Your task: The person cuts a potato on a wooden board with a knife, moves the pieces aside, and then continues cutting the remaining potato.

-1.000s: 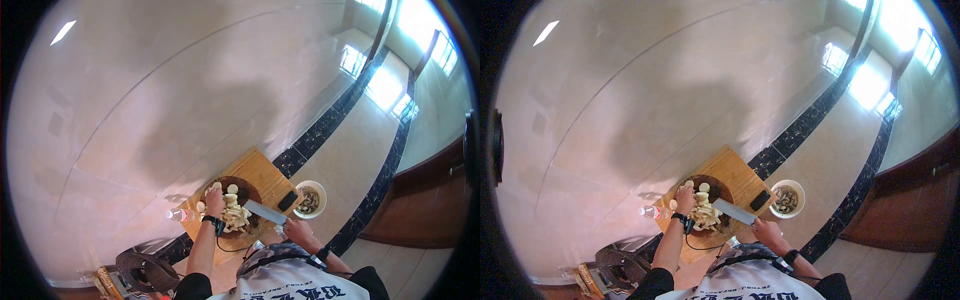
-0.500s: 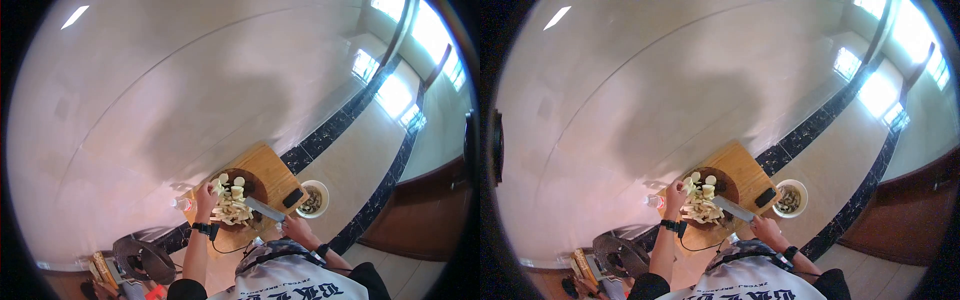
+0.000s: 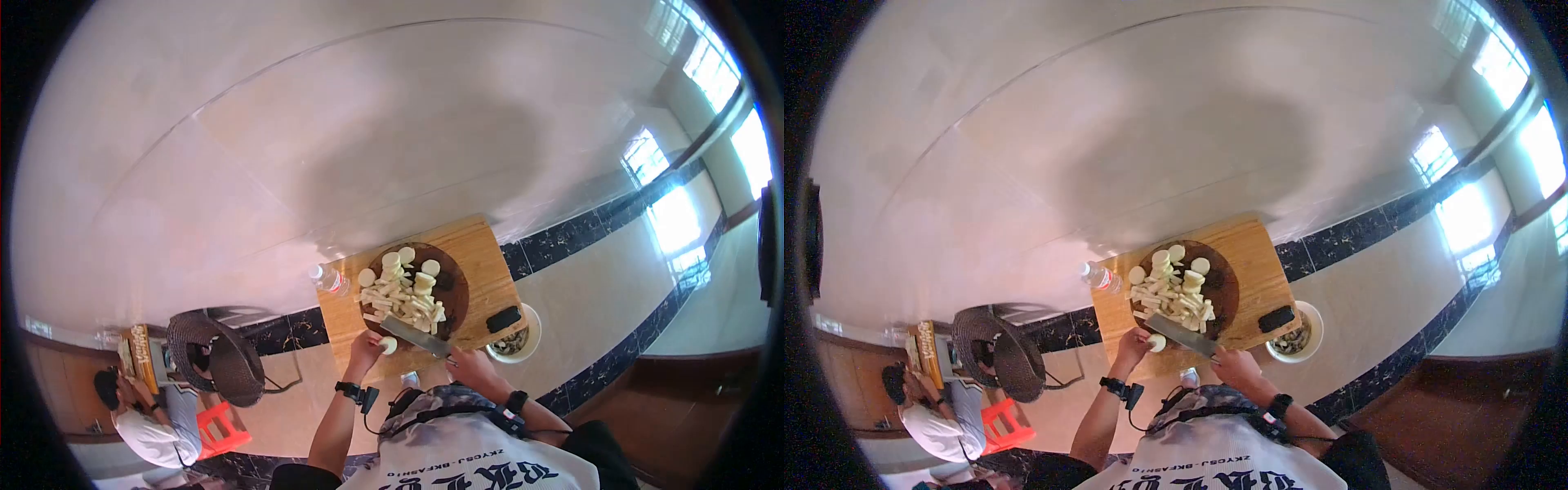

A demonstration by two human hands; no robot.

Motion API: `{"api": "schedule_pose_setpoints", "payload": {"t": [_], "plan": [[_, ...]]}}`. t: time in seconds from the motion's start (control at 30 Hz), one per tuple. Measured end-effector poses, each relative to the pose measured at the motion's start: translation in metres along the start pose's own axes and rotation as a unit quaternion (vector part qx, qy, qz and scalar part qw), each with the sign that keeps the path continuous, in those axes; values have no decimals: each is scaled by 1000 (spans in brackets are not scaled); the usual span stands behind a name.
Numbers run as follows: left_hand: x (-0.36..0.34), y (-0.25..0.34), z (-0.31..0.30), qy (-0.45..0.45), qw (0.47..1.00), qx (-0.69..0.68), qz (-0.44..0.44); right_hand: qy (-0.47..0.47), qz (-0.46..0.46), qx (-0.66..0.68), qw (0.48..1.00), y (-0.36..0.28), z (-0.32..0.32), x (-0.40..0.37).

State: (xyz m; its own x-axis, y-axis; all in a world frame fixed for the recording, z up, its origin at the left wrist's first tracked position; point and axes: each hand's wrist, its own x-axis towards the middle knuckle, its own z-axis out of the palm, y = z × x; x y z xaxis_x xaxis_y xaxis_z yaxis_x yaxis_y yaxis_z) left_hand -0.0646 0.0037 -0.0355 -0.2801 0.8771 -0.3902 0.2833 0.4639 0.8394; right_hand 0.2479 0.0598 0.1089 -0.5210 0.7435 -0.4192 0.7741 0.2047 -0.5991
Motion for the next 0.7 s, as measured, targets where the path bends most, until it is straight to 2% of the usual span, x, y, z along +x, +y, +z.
{"api": "schedule_pose_setpoints", "payload": {"t": [0.1,0.3,0.4,0.5,0.6,0.7], "plan": [[-2,-18,11,36,990,-114,-80,-20,-18,-21,999,-5,10,6],[-8,-8,12,45,983,-147,-100,-17,-18,-38,999,-21,12,6],[-7,-13,8,48,970,-207,-120,-16,-15,-8,1000,-16,17,8],[-5,-11,-1,58,968,-179,-165,-26,-15,87,996,-2,40,16],[-14,7,-9,29,971,-182,-153,1,-11,84,996,-6,36,14],[-17,32,-16,-71,971,-176,-144,101,-16,82,991,-7,32,17]]}}
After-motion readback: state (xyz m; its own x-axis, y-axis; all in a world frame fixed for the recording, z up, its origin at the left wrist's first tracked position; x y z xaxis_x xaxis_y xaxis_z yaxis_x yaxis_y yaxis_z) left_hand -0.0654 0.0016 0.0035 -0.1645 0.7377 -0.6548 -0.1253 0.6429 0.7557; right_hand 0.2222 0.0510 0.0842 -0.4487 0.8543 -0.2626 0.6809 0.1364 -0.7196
